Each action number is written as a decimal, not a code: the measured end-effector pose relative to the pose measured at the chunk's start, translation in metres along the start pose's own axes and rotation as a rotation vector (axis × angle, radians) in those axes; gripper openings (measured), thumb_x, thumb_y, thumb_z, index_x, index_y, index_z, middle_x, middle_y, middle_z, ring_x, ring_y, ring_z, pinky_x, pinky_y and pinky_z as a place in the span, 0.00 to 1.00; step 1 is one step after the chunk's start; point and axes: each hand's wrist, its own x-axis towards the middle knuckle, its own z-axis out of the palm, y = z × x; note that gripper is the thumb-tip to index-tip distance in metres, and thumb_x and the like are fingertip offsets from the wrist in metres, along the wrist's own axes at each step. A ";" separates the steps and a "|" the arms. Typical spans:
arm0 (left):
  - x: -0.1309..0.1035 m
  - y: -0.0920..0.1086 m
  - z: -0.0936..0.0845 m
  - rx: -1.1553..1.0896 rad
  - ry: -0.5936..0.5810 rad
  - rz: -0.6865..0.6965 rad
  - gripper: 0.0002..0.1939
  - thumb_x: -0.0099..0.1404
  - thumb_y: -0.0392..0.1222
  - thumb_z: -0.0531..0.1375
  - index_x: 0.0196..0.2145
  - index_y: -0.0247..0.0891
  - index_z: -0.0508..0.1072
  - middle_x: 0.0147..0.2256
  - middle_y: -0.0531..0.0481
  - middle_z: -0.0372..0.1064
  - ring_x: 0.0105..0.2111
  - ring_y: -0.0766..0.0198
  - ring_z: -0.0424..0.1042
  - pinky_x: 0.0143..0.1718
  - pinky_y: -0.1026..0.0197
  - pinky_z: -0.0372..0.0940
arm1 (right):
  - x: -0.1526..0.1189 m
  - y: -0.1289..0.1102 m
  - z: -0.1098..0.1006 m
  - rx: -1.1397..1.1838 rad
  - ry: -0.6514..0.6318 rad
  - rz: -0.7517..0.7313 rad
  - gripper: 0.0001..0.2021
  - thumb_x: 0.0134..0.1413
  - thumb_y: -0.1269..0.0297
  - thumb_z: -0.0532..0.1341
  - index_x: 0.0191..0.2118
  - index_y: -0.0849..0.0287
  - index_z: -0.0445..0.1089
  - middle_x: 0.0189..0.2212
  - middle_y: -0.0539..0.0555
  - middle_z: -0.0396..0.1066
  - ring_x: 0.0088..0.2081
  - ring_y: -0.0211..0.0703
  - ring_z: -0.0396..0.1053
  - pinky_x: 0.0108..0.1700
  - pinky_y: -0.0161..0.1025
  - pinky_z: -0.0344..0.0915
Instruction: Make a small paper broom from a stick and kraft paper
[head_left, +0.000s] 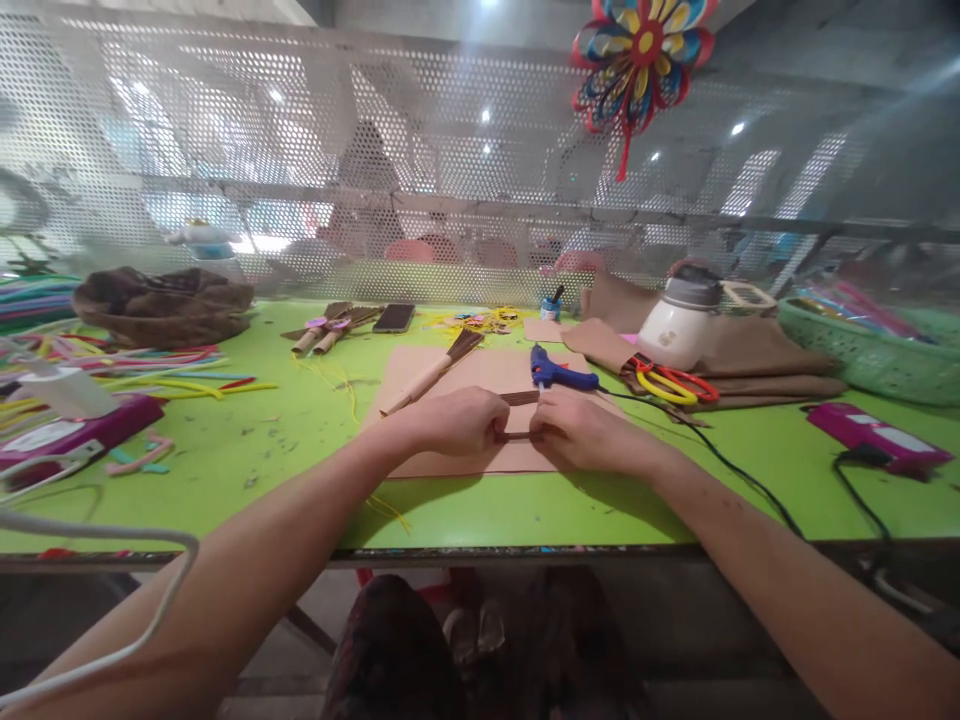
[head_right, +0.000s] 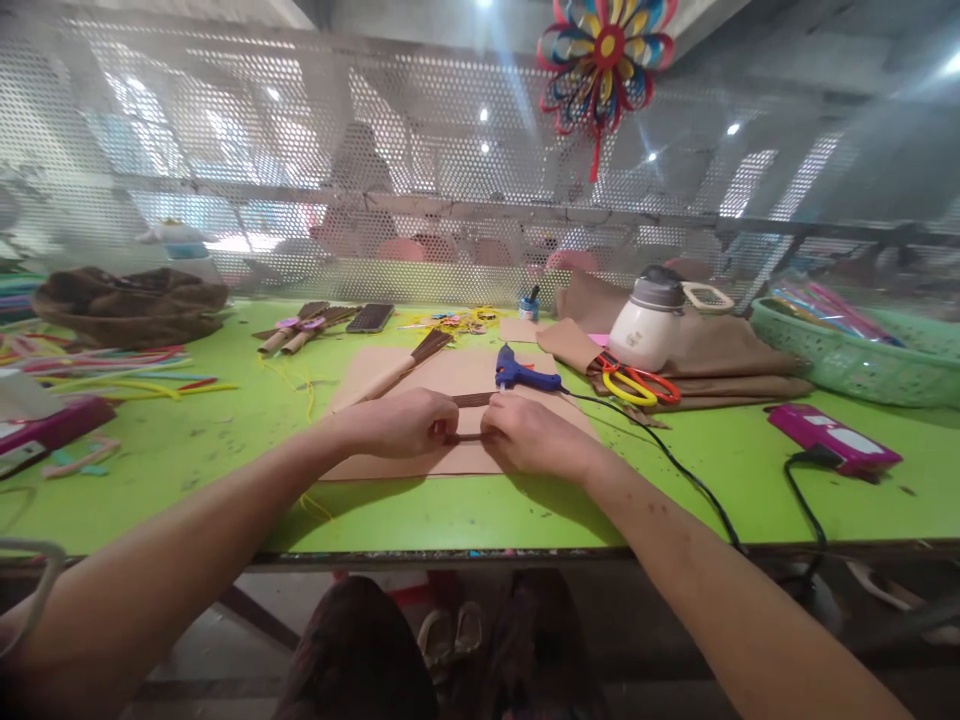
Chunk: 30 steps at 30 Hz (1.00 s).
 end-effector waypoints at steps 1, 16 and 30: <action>0.000 -0.001 -0.001 -0.019 0.003 -0.003 0.07 0.55 0.35 0.55 0.29 0.36 0.73 0.28 0.50 0.71 0.27 0.64 0.67 0.27 0.64 0.57 | 0.000 0.002 -0.001 0.041 0.016 0.027 0.04 0.50 0.74 0.57 0.30 0.61 0.70 0.29 0.54 0.67 0.32 0.40 0.63 0.33 0.36 0.58; 0.000 -0.003 0.000 -0.933 -0.061 -0.092 0.20 0.64 0.51 0.53 0.29 0.33 0.76 0.20 0.50 0.68 0.22 0.68 0.62 0.27 0.65 0.58 | 0.003 0.008 -0.004 0.252 0.284 -0.076 0.06 0.55 0.72 0.57 0.33 0.59 0.71 0.30 0.54 0.67 0.33 0.41 0.65 0.36 0.39 0.63; 0.000 0.001 -0.002 -0.981 -0.014 -0.053 0.17 0.62 0.53 0.55 0.26 0.35 0.68 0.20 0.54 0.65 0.20 0.71 0.62 0.25 0.66 0.57 | 0.001 -0.001 -0.016 1.030 0.093 0.304 0.18 0.52 0.65 0.61 0.49 0.62 0.66 0.42 0.59 0.71 0.40 0.43 0.69 0.41 0.42 0.67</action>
